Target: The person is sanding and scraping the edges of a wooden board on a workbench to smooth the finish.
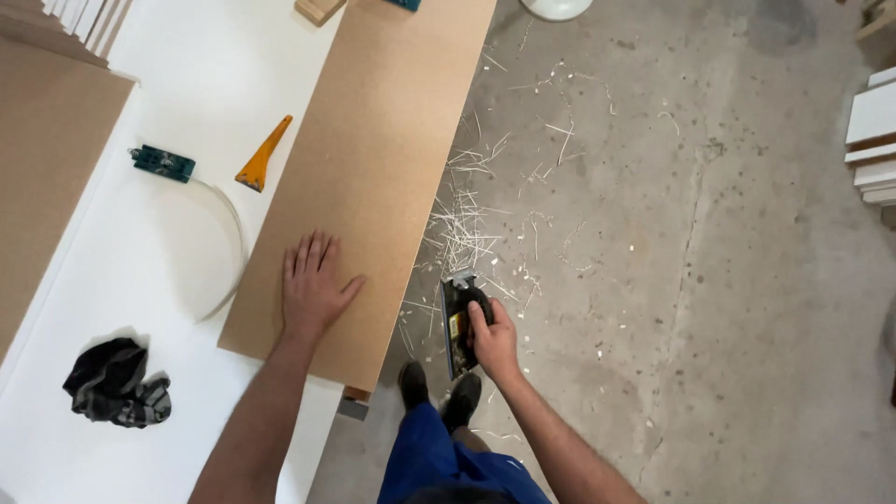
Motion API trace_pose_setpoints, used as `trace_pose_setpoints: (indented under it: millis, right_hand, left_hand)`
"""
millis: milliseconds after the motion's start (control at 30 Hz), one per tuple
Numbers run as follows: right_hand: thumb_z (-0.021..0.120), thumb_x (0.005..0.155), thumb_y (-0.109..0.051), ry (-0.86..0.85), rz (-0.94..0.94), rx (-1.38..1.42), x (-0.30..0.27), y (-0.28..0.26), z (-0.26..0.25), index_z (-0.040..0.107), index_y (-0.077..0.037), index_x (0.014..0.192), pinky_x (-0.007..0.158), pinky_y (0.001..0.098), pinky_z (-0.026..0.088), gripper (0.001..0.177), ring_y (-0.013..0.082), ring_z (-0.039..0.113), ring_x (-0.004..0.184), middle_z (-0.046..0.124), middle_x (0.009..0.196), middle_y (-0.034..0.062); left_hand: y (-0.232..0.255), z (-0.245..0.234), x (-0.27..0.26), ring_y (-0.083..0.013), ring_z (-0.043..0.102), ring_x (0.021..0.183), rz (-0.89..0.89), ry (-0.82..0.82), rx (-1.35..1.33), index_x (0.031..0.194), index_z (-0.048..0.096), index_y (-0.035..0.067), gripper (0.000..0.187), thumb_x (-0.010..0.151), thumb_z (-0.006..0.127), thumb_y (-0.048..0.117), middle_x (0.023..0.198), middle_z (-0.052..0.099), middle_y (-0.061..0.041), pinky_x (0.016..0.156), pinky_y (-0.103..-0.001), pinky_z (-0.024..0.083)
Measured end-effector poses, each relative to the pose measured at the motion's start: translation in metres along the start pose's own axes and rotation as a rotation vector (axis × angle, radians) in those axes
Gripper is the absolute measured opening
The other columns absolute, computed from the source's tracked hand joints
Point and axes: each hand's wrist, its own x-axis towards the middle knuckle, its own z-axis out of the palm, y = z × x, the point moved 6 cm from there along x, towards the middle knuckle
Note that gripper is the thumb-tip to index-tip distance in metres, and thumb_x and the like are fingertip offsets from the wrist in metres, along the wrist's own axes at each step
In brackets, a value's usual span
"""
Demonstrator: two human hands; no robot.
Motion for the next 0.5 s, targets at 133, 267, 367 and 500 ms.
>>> trace_pose_setpoints:
  millis: [133, 267, 367, 500]
  right_hand:
    - [0.067, 0.1, -0.029, 0.022, -0.001, -0.08, -0.047, 0.024, 0.015, 0.071, -0.012, 0.098, 0.05, 0.0343, 0.053, 0.018, 0.0259, 0.069, 0.05, 0.065, 0.054, 0.0121]
    - [0.064, 0.101, -0.03, 0.029, -0.007, -0.105, -0.081, 0.042, 0.038, 0.068, -0.012, 0.098, 0.053, 0.0364, 0.054, 0.018, 0.0274, 0.069, 0.052, 0.065, 0.051, 0.0115]
    - [0.065, 0.1, -0.031, 0.035, -0.014, -0.164, -0.102, 0.064, 0.056, 0.066, -0.012, 0.099, 0.056, 0.0396, 0.055, 0.018, 0.0299, 0.071, 0.056, 0.066, 0.052, 0.0118]
    - [0.068, 0.099, -0.03, 0.008, -0.001, -0.127, -0.141, 0.08, 0.089, 0.065, -0.013, 0.097, 0.055, 0.0382, 0.055, 0.017, 0.0292, 0.072, 0.057, 0.068, 0.053, 0.0111]
  left_hand:
    - [-0.002, 0.003, -0.002, -0.036, 0.034, 0.153, 0.017, 0.023, -0.025, 0.157, 0.046, 0.014, 0.089, 0.091, 0.057, 0.073, 0.163, 0.041, -0.017, 0.127, -0.058, 0.021]
    - [-0.005, 0.008, -0.001, -0.0375, 0.031, 0.155, 0.039, 0.014, -0.024, 0.157, 0.047, 0.014, 0.097, 0.087, 0.057, 0.08, 0.166, 0.038, -0.015, 0.127, -0.059, 0.017]
    - [-0.004, 0.009, 0.0, -0.0364, 0.027, 0.157, 0.063, -0.068, -0.001, 0.159, 0.044, 0.019, 0.097, 0.087, 0.054, 0.083, 0.168, 0.037, -0.009, 0.128, -0.061, 0.011]
    - [-0.002, 0.006, -0.004, -0.0409, 0.028, 0.155, 0.097, -0.07, -0.059, 0.159, 0.045, 0.017, 0.098, 0.088, 0.053, 0.083, 0.167, 0.039, -0.013, 0.124, -0.066, 0.013]
